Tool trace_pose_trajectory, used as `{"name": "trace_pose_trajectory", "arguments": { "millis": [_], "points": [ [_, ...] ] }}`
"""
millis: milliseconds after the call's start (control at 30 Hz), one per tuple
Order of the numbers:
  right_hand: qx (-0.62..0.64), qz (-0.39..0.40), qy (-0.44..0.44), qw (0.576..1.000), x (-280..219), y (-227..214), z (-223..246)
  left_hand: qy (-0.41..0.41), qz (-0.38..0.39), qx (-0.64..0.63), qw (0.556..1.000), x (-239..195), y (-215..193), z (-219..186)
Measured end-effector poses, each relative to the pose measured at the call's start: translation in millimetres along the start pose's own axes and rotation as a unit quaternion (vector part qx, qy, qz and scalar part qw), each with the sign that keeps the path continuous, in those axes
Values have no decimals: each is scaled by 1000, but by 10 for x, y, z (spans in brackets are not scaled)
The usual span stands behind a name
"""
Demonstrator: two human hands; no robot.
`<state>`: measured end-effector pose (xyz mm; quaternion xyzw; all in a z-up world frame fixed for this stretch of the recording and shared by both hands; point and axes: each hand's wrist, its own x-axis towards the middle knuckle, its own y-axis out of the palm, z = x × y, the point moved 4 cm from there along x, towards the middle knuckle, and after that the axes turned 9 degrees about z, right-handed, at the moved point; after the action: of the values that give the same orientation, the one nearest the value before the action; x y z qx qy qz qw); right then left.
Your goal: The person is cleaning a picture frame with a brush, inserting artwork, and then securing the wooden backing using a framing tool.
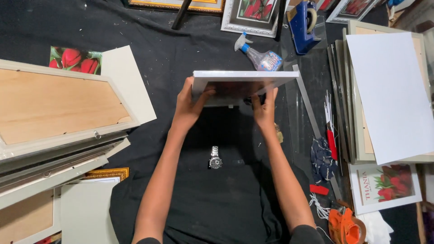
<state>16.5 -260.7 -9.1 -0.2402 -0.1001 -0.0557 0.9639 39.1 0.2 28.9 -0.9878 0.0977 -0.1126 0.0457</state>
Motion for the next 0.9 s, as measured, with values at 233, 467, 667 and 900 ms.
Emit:
{"name": "trace_pose_trajectory", "arguments": {
  "millis": [233, 467, 667, 900],
  "points": [
    [-18, -72, -65, 995, 100, 45, 14, 113, -20, 26, 993, 61, -10, -89],
    [-20, -71, -34, 997, 131, 85, 257, 138, -26, 43, 989, 87, 5, 135],
    [28, -106, 93, 990, -294, -335, 492, 121, -44, 74, 989, 105, 43, 188],
    [54, -161, -9, 986, -477, -881, 1074, 119, -51, 83, 988, 126, 50, 247]
  ]
}}
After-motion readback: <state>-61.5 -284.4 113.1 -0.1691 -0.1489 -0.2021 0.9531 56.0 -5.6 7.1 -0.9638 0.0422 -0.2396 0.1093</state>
